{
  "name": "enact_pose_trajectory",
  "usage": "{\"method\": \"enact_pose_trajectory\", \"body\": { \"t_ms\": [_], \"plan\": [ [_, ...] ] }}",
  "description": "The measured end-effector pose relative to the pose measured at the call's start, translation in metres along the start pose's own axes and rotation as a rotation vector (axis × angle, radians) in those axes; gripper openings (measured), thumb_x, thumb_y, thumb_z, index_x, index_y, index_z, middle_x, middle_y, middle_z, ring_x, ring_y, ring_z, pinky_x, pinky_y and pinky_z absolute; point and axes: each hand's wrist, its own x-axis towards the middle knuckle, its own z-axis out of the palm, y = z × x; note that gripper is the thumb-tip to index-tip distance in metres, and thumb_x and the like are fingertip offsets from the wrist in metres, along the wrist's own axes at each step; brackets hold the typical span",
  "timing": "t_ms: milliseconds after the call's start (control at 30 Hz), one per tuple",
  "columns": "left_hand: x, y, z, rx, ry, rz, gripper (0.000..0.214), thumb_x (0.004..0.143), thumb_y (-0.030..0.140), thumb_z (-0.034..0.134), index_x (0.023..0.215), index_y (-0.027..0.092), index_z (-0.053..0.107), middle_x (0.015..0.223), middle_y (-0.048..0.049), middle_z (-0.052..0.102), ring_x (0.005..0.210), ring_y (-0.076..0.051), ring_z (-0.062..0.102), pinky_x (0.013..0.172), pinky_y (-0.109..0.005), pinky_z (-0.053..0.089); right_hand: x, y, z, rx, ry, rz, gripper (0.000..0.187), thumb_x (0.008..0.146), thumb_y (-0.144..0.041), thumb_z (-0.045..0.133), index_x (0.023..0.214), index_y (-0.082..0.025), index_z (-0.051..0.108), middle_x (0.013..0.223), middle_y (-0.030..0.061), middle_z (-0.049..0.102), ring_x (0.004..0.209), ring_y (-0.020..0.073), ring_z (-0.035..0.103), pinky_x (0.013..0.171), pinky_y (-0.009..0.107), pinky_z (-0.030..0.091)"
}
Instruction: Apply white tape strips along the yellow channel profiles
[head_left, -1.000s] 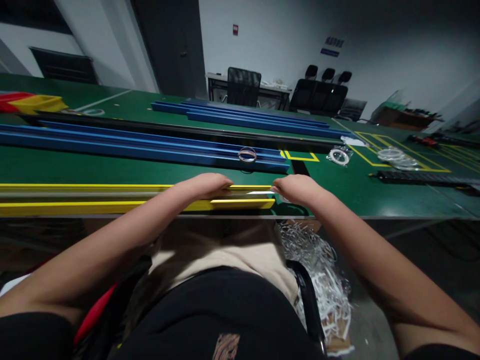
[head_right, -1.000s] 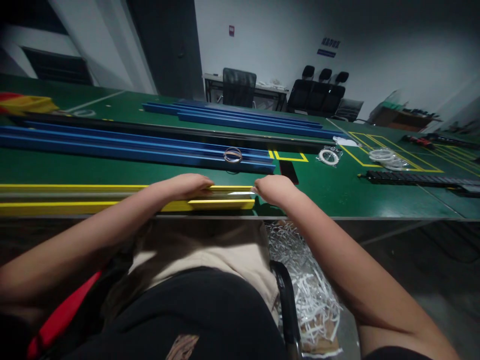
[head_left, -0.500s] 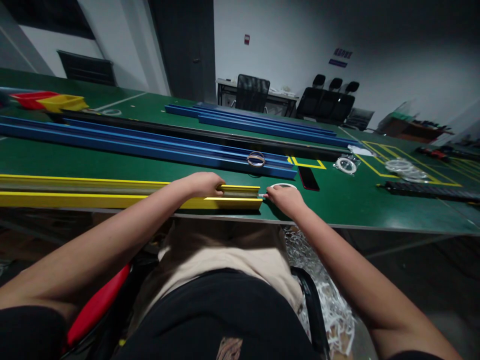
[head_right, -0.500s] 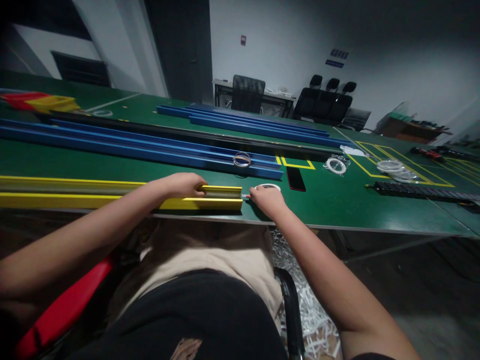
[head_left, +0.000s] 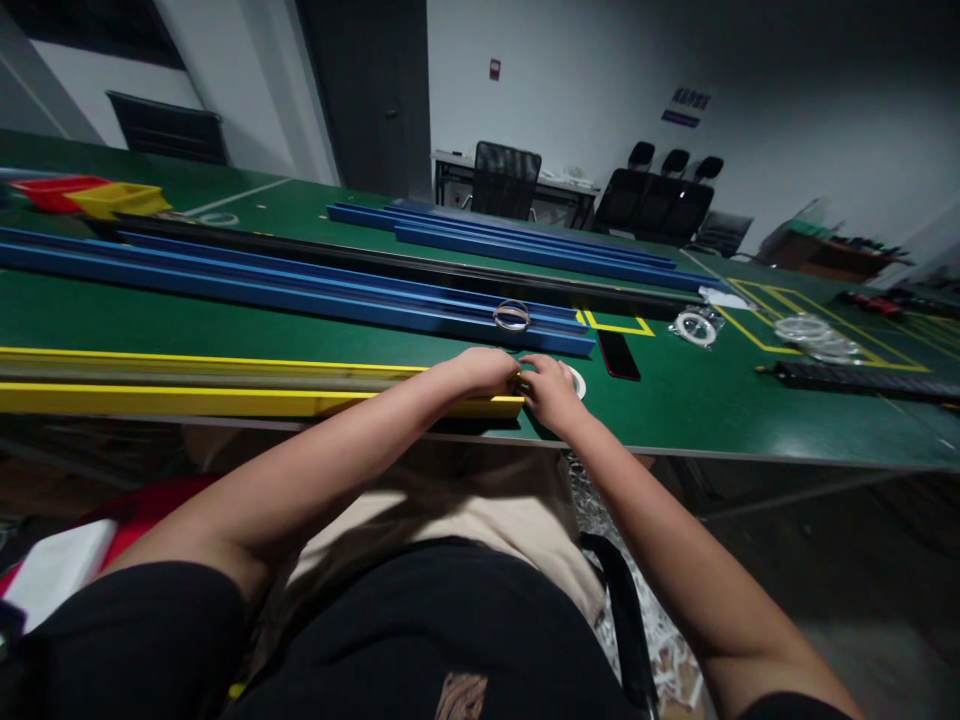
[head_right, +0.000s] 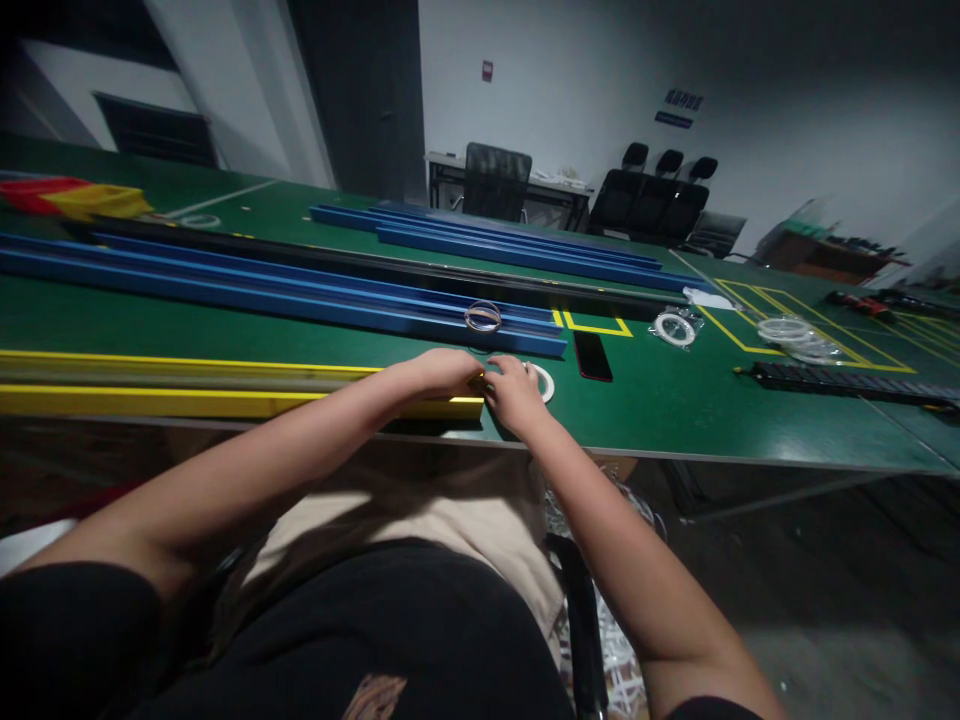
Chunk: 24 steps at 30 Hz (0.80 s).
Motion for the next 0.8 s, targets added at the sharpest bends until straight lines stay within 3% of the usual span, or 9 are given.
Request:
{"method": "enact_pose_trajectory", "body": {
  "t_ms": [167, 500, 667, 800],
  "plan": [
    [-0.003, 0.001, 0.001, -0.047, 0.018, -0.011, 0.035, 0.089, 0.044, 0.057, 0.109, 0.023, 0.075, 0.099, -0.0106, 0.078, 0.087, -0.025, 0.073, 0.071, -0.027, 0.047, 0.008, 0.01, 0.018, 0.231, 0.027, 0.09, 0.02, 0.094, -0.033, 0.06, 0.104, -0.024, 0.074, 0.137, 0.0073, 0.063, 0.128, 0.0263, 0.053, 0.108, 0.043, 0.04],
    [-0.005, -0.002, 0.004, -0.032, 0.096, 0.093, 0.031, 0.09, 0.037, 0.055, 0.107, 0.02, 0.075, 0.099, -0.0119, 0.077, 0.085, -0.024, 0.072, 0.072, -0.027, 0.047, 0.012, 0.013, 0.017, 0.315, -0.006, 0.098, 0.016, 0.094, -0.031, 0.061, 0.096, -0.023, 0.074, 0.133, 0.0063, 0.065, 0.122, 0.0239, 0.057, 0.107, 0.041, 0.042],
    [-0.008, 0.0, 0.006, -0.027, 0.119, 0.124, 0.028, 0.089, 0.031, 0.054, 0.1, 0.016, 0.075, 0.092, -0.0132, 0.076, 0.081, -0.024, 0.071, 0.07, -0.029, 0.046, 0.012, 0.018, 0.024, 0.385, 0.051, 0.058, 0.01, 0.092, -0.028, 0.064, 0.09, -0.023, 0.073, 0.128, 0.0053, 0.067, 0.118, 0.0228, 0.059, 0.105, 0.04, 0.043],
    [-0.014, 0.005, 0.006, -0.017, 0.137, 0.134, 0.027, 0.086, 0.027, 0.055, 0.099, 0.016, 0.076, 0.094, -0.0132, 0.076, 0.081, -0.024, 0.071, 0.072, -0.029, 0.047, 0.014, 0.02, 0.034, 0.372, 0.148, 0.118, 0.007, 0.089, -0.022, 0.065, 0.087, -0.022, 0.071, 0.111, 0.0072, 0.072, 0.108, 0.0242, 0.063, 0.1, 0.042, 0.047]
  ]
}}
